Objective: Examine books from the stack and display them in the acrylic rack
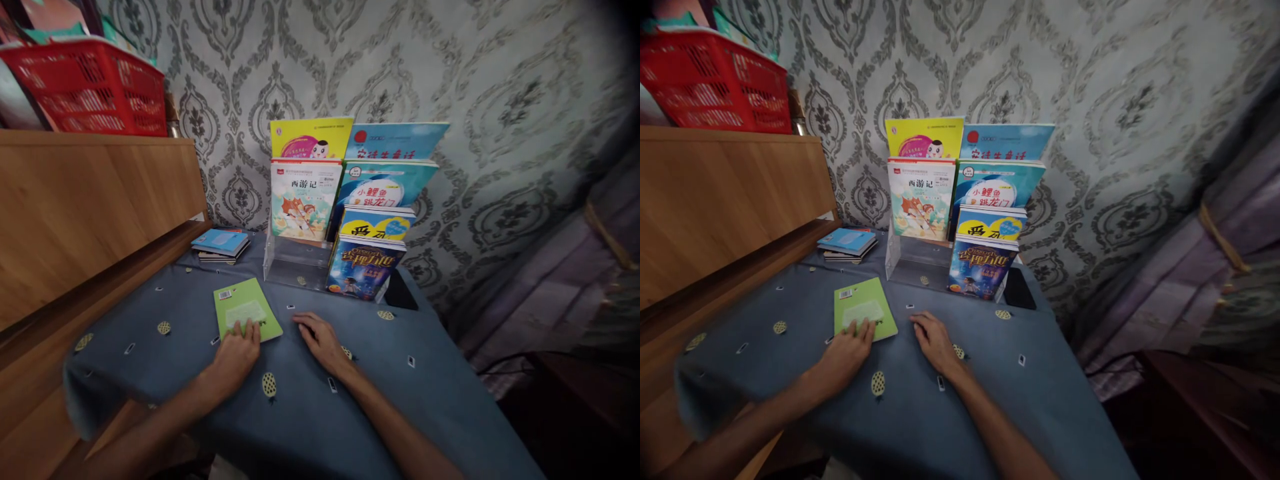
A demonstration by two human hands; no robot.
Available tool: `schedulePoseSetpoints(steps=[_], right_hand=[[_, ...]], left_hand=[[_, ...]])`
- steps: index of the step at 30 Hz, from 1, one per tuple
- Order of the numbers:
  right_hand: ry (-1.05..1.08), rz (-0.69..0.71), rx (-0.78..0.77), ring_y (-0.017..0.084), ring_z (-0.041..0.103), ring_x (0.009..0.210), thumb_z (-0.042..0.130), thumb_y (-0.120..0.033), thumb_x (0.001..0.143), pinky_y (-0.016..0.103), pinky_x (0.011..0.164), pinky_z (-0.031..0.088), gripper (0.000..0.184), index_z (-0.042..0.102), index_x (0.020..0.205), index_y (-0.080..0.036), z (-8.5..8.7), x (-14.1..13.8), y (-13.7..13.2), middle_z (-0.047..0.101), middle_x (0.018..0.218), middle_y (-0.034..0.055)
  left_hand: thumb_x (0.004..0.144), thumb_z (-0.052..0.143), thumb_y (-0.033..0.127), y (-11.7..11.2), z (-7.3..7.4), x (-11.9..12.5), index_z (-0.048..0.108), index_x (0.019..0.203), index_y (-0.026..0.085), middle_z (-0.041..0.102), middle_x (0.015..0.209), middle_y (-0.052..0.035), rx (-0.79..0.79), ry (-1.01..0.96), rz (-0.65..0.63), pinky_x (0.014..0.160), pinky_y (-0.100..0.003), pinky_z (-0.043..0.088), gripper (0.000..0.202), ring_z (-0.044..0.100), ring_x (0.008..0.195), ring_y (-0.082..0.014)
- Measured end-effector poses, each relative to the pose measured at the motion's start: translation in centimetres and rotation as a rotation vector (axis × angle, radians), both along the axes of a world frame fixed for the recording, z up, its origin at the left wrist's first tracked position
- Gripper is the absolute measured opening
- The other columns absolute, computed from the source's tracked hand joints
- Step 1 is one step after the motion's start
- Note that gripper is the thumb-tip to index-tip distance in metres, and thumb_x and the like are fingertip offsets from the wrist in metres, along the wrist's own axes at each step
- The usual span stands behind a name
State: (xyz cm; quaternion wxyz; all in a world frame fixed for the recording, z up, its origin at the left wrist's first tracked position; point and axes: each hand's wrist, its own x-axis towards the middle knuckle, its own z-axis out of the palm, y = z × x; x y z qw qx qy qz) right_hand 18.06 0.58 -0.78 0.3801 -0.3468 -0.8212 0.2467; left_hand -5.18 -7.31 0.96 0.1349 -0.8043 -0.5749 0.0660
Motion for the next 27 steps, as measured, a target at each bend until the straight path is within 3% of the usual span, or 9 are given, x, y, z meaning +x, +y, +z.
schedulePoseSetpoints(steps=[4, 8, 12, 17, 21, 27], right_hand=[[0.041, -0.065, -0.014, 0.024, 0.068, 0.102, 0.046, -0.024, 0.096, 0.041, 0.093, 0.054, 0.031, 0.073, 0.111, -0.021, 0.4, 0.5, 0.2, 0.073, 0.108, 0.0112], [0.04, -0.148, -0.01, 0.024, 0.068, 0.101, 0.045, -0.028, 0.097, 0.04, 0.093, 0.053, 0.032, 0.073, 0.11, -0.019, 0.6, 1.5, 0.5, 0.074, 0.109, 0.011], [0.027, -0.216, 0.038, 0.025, 0.066, 0.105, 0.045, -0.026, 0.096, 0.042, 0.097, 0.051, 0.031, 0.073, 0.107, -0.021, 0.9, 2.5, 0.6, 0.074, 0.108, 0.0105], [-0.039, -0.177, 0.098, 0.025, 0.065, 0.106, 0.046, -0.027, 0.096, 0.045, 0.098, 0.049, 0.03, 0.073, 0.106, -0.021, 0.7, 2.5, 0.4, 0.075, 0.11, 0.0099], [-0.082, -0.115, 0.142, 0.026, 0.064, 0.114, 0.05, -0.025, 0.095, 0.047, 0.102, 0.046, 0.028, 0.072, 0.111, -0.02, 0.2, 2.0, 0.1, 0.073, 0.115, 0.0117], [-0.199, -0.063, 0.163, 0.027, 0.06, 0.123, 0.053, -0.023, 0.093, 0.05, 0.107, 0.044, 0.031, 0.07, 0.119, -0.019, 0.0, 1.5, -0.4, 0.069, 0.126, 0.0146]], left_hand=[[0.085, 0.046, 0.002, -1.4, -1.0, 3.0, 0.049, 0.143, 0.006, 0.055, 0.139, -0.03, 0.013, -0.003, -0.107, 0.085, -0.051, 0.058, 0.058, 0.061, 0.122, -0.0413], [0.086, 0.05, 0.007, -3.3, -1.7, 5.1, 0.046, 0.145, 0.006, 0.056, 0.139, -0.029, -0.003, -0.06, -0.304, 0.093, -0.054, 0.055, 0.059, 0.057, 0.127, -0.0422], [0.09, 0.051, 0.007, -4.1, -0.5, 4.9, 0.044, 0.146, 0.008, 0.055, 0.143, -0.0238, -0.022, -0.125, -0.571, 0.107, -0.05, 0.047, 0.056, 0.05, 0.136, -0.0368], [0.098, 0.044, 0.01, -2.0, 1.6, 2.5, 0.044, 0.147, 0.018, 0.057, 0.144, -0.0116, -0.158, -0.254, -0.798, 0.116, -0.04, 0.04, 0.049, 0.045, 0.141, -0.023], [0.099, 0.04, 0.009, -0.5, 2.4, 1.1, 0.048, 0.144, 0.021, 0.056, 0.147, -0.0061, -0.267, -0.391, -0.865, 0.121, -0.039, 0.034, 0.047, 0.043, 0.143, -0.0191], [0.1, 0.048, 0.025, 0.1, 2.6, 0.7, 0.048, 0.146, 0.022, 0.053, 0.149, -0.0077, -0.319, -0.546, -0.797, 0.121, -0.041, 0.032, 0.045, 0.044, 0.143, -0.0183]])
